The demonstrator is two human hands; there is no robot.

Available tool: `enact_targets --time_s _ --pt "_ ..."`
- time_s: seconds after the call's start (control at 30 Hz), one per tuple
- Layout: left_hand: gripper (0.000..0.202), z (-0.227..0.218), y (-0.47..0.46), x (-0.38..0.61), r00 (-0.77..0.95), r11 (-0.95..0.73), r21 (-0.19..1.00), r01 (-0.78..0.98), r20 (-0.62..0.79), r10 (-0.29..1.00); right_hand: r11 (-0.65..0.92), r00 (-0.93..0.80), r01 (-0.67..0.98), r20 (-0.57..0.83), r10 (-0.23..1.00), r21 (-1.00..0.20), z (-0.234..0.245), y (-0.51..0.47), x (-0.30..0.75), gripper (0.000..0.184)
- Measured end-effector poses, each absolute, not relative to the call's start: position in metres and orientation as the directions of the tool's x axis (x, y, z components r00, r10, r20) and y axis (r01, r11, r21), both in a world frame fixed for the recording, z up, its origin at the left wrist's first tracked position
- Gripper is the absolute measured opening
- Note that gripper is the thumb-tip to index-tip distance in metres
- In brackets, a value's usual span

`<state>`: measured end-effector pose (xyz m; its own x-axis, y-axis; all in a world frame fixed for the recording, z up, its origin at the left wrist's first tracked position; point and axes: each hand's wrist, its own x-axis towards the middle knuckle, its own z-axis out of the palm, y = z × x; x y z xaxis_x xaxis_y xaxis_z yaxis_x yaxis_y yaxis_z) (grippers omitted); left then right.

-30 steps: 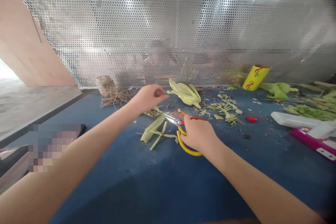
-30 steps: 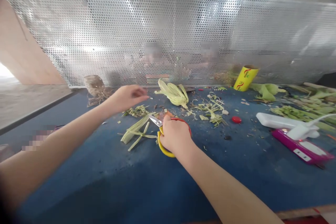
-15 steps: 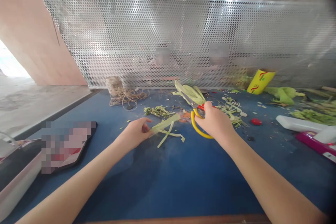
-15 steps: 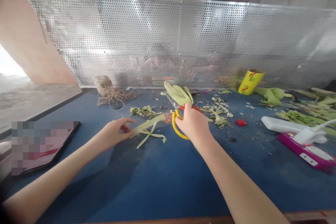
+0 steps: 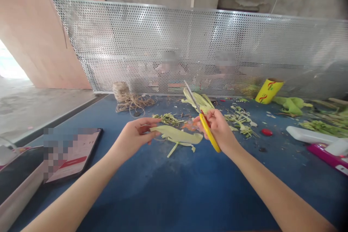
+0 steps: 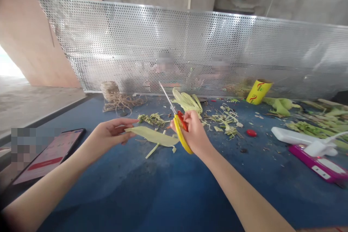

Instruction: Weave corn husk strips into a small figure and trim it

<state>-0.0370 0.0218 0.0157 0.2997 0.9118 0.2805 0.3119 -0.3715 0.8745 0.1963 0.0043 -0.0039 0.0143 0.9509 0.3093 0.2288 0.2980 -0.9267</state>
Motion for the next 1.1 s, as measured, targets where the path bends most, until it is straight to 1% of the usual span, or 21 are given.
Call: enact_targets --time_s 0.03,0.1,0.17,0.2,0.23,0.27,0.3,0.33,0.4,0.5,0.63,0.73,0.8,0.83,0.87,0.9,0.93,0.97,1.0,1.03,1.1 --pt "0.026 0.016 0.02 -0.036 0.328 -0.344 0.894 0.288 0.246 0.912 0.28 0.007 0.195 0.287 0.958 -0.94 -0.001 0.001 0.195 0.03" --pt "0.023 0.016 0.018 -0.034 0.371 -0.29 0.929 0.231 0.192 0.909 0.218 -0.098 0.191 0.203 0.974 -0.957 0.005 -0.004 0.193 0.029" --pt "0.022 0.016 0.018 -0.032 0.408 -0.217 0.966 0.142 0.143 0.902 0.172 -0.166 0.317 0.124 0.978 -0.933 0.008 -0.006 0.196 0.026" --pt "0.022 0.016 0.018 -0.032 0.425 -0.171 0.982 0.084 0.12 0.897 0.161 -0.169 0.45 0.094 0.981 -0.879 0.007 -0.006 0.199 0.024" --pt "0.023 0.017 0.018 -0.032 0.437 -0.116 0.993 0.018 0.096 0.894 0.149 -0.149 0.603 0.073 0.986 -0.784 0.006 -0.006 0.203 0.02" --pt "0.023 0.017 0.019 -0.032 0.445 -0.052 0.997 -0.049 0.068 0.893 0.132 -0.12 0.743 0.063 0.991 -0.656 0.005 -0.004 0.207 0.018" --pt "0.024 0.018 0.019 -0.032 0.449 0.016 0.993 -0.115 0.038 0.893 0.084 -0.061 0.886 0.065 0.996 -0.455 0.003 -0.002 0.211 0.015" --pt "0.025 0.019 0.018 -0.032 0.449 0.081 0.981 -0.178 0.008 0.894 0.032 -0.011 0.922 0.056 0.998 -0.385 0.0 0.001 0.216 0.014" --pt "0.027 0.021 0.018 -0.031 0.455 0.187 0.942 -0.278 -0.043 0.889 -0.036 0.046 0.958 0.028 0.999 -0.286 -0.005 0.005 0.224 0.017" --pt "0.028 0.02 0.017 -0.029 0.493 0.26 0.896 -0.359 -0.055 0.868 -0.086 0.078 0.976 -0.048 0.996 -0.199 -0.009 0.006 0.231 0.015" --pt "0.032 0.014 0.016 -0.026 0.53 0.235 0.897 -0.375 -0.001 0.848 -0.079 0.061 0.984 -0.115 0.991 -0.158 -0.006 -0.003 0.23 0.012" --pt "0.037 0.01 0.013 -0.023 0.562 0.139 0.94 -0.312 0.065 0.824 -0.064 0.054 0.987 -0.071 0.996 -0.148 0.004 -0.011 0.221 0.01" --pt "0.042 0.01 0.01 -0.019 0.616 0.056 0.972 -0.227 0.099 0.782 -0.034 0.036 0.983 0.009 0.999 -0.178 0.01 -0.016 0.213 0.013" --pt "0.045 0.011 0.008 -0.017 0.654 0.017 0.983 -0.182 0.108 0.749 0.014 -0.001 0.972 0.054 0.999 -0.236 0.012 -0.017 0.208 0.019" --pt "0.048 0.013 0.006 -0.014 0.695 -0.016 0.99 -0.143 0.112 0.711 0.136 -0.086 0.871 0.124 0.988 -0.472 0.013 -0.019 0.203 0.023" --pt "0.051 0.015 0.004 -0.011 0.734 -0.04 0.994 -0.106 0.105 0.671 0.242 -0.206 0.687 0.136 0.969 -0.685 0.012 -0.02 0.199 0.027" --pt "0.053 0.017 0.002 -0.008 0.765 -0.06 0.996 -0.069 0.092 0.637 0.264 -0.349 0.501 0.087 0.933 -0.824 0.01 -0.021 0.196 0.031" --pt "0.055 0.02 0.001 -0.005 0.785 -0.079 0.996 -0.033 0.074 0.615 0.217 -0.464 0.365 0.026 0.886 -0.905 0.008 -0.021 0.193 0.034" --pt "0.056 0.022 0.0 -0.002 0.792 -0.095 0.995 -0.003 0.06 0.607 0.156 -0.492 0.283 -0.004 0.87 -0.946 0.005 -0.021 0.192 0.031" --pt "0.057 0.025 -0.001 0.0 0.79 -0.111 0.994 0.022 0.051 0.61 0.101 -0.487 0.239 -0.029 0.873 -0.966 0.002 -0.02 0.191 0.027" --pt "0.058 0.028 0.0 0.002 0.759 -0.143 0.988 0.059 0.048 0.649 0.078 -0.46 0.157 -0.003 0.888 -0.984 -0.001 -0.018 0.192 0.023"
